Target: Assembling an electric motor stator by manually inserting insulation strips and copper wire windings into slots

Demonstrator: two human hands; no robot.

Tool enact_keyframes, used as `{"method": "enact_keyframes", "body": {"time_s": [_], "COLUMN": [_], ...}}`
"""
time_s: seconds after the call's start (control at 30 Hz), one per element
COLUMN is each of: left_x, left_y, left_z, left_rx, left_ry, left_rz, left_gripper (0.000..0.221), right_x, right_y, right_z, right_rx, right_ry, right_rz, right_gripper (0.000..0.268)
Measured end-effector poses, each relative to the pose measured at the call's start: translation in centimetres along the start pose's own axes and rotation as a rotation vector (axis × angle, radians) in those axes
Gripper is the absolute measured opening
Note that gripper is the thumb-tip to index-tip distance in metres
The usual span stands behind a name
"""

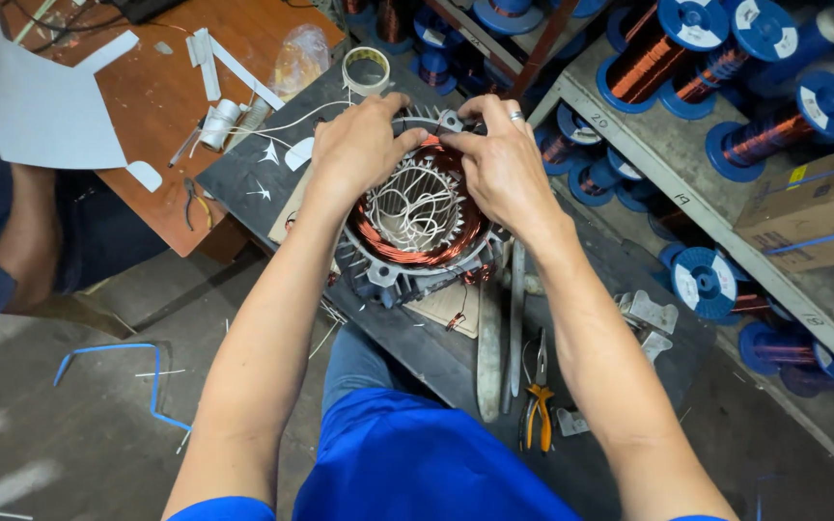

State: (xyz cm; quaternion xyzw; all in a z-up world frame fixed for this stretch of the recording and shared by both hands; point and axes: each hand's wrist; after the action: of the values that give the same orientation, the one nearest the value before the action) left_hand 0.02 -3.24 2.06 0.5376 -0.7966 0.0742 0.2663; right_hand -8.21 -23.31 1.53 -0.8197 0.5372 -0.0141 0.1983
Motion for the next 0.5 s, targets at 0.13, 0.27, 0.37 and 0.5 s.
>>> {"method": "enact_keyframes", "body": {"time_s": [0.13,0.27,0.37,0.5], "left_x": [1.1,0.3,0.0,-1.1], "left_y": [0.9,1.1,1.4,0.2], "left_z": [-0.6,-0.5,-0.5,1.1], "left_rx": [0.021,0.064,0.088,0.120], "left_ry": [0.010,-0.061,-0.071,-0.089], "left_rz": [-0.019,0.056,0.085,0.165], "left_gripper": [0.052,0.050,0.051,0.052], "right_x": [-0.5,0.2,-0.3,0.0], "right_y": [-0.8,-0.2,0.1,0.6], "right_z": [-0.2,2.3,2.7,3.2], "right_rx": [-0.007,0.092,0.152,0.201], "right_ry": [-0.001,-0.011,-0.007,0.025], "right_rz": [-0.009,0.071,0.066,0.072], "right_gripper": [0.032,0.023,0.023,0.023]}}
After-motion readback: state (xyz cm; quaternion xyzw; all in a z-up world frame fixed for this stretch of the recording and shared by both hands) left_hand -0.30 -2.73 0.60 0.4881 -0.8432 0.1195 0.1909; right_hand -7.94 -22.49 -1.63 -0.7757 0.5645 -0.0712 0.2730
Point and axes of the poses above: each hand's wrist, its own y-axis away from the middle knuckle, its own z-axis out of the palm, x = y × z, and after that the axes turned 2 degrees about -x, right-handed
